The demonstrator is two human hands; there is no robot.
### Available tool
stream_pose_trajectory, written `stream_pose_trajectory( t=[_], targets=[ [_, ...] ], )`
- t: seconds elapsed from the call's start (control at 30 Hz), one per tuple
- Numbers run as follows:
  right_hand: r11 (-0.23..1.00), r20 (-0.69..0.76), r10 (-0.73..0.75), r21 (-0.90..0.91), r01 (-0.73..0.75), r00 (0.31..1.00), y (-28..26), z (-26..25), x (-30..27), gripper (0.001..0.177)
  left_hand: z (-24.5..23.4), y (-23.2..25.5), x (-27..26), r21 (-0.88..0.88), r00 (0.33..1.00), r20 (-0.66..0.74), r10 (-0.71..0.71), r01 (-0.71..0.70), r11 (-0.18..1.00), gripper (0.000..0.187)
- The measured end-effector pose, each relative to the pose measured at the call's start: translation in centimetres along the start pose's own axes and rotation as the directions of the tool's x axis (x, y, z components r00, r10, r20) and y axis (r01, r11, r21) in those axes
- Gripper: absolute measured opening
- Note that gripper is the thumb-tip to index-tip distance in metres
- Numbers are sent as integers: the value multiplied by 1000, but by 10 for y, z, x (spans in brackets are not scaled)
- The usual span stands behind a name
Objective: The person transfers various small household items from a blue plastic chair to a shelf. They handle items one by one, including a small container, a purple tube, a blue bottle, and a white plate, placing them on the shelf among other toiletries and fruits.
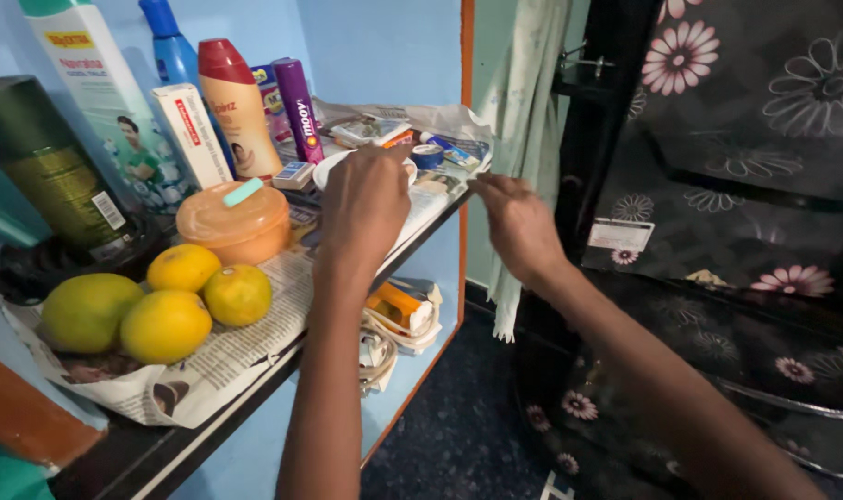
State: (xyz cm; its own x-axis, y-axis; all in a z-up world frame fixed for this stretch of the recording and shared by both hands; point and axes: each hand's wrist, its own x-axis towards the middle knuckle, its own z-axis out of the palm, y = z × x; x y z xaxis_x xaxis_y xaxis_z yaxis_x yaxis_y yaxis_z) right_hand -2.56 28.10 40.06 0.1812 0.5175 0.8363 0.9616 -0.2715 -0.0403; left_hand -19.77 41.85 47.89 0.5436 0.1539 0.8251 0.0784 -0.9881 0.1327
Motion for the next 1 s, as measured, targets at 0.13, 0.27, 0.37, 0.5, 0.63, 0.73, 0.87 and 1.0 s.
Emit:
stream_pose_trajectory(
  t=[0.13,0.27,0.37,0.5,0.63,0.73,0.87,1.0],
  targets=[
    [993,34,118,-31,-117,992,22,-18,-29,36,33,20,-19,-73,988,26,152,-149,986,21],
    [965,63,231,-140,-221,971,42,-30,-68,32,83,50,-47,-397,950,232,207,-102,912,27],
    [935,100,334,-160,-316,937,60,-42,-107,23,127,75,-68,-497,910,329,254,-62,865,32],
    [841,106,499,-300,-451,860,90,-62,-167,24,185,112,-99,-582,831,461,310,20,813,39],
    [759,48,595,-364,-540,803,120,-89,-239,20,242,158,-140,-619,751,531,392,28,785,44],
    [681,40,687,-385,-623,726,141,-113,-303,20,288,196,-176,-691,742,466,482,-34,722,46],
    [568,182,815,-440,-696,550,175,-151,-404,26,345,262,-233,-779,651,498,573,46,625,46],
    [546,268,835,-515,-661,481,207,-186,-517,28,390,330,-293,-777,518,559,647,56,627,52]
  ],
)
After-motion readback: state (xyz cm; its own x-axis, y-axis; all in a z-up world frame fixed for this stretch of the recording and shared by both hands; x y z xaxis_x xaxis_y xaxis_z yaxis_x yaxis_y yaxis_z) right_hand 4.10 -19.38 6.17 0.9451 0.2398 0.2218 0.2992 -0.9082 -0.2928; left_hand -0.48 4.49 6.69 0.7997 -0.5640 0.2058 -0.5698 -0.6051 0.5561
